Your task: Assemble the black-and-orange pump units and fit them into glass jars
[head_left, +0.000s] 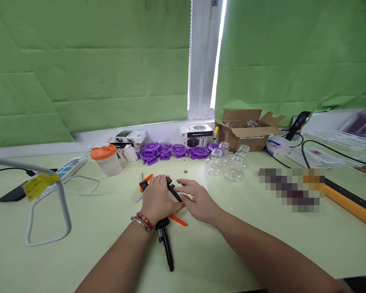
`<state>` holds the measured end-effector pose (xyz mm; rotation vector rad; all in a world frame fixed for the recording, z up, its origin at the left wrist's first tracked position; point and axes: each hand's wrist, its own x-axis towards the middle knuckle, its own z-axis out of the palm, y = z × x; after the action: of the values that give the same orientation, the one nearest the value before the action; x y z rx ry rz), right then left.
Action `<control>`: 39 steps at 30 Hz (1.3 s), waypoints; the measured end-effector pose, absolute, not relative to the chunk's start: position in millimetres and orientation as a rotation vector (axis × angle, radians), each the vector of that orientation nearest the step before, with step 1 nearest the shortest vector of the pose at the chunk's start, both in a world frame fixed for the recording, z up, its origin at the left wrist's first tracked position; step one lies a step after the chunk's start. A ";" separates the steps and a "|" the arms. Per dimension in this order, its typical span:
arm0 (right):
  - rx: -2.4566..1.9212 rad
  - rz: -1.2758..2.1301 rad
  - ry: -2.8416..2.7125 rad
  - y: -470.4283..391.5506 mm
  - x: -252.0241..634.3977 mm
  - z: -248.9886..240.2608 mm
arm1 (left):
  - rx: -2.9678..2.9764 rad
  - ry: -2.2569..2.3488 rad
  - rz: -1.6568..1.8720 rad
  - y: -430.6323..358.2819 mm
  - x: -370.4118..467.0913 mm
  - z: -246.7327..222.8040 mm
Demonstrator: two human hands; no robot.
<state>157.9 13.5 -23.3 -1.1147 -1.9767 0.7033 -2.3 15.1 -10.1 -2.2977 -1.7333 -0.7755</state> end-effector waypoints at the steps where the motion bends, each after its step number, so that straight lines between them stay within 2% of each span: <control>1: -1.123 0.700 -1.969 13.8 157.9 -23.8 | -2.301 -1.735 -0.779 15.1 -2.4 -10.4; 24: -1.059 0.887 -1.817 25.5 151.7 -30.1 | -2.299 -1.745 -0.757 16.3 -4.3 -12.0; 39: -1.068 0.892 -1.797 23.7 150.0 -32.7 | -2.304 -1.763 -0.830 16.6 -3.3 -12.6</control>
<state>150.0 23.7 -32.7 -1.0683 -1.7975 0.8921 -3.3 16.6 -12.6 -2.3040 -1.7634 -0.8297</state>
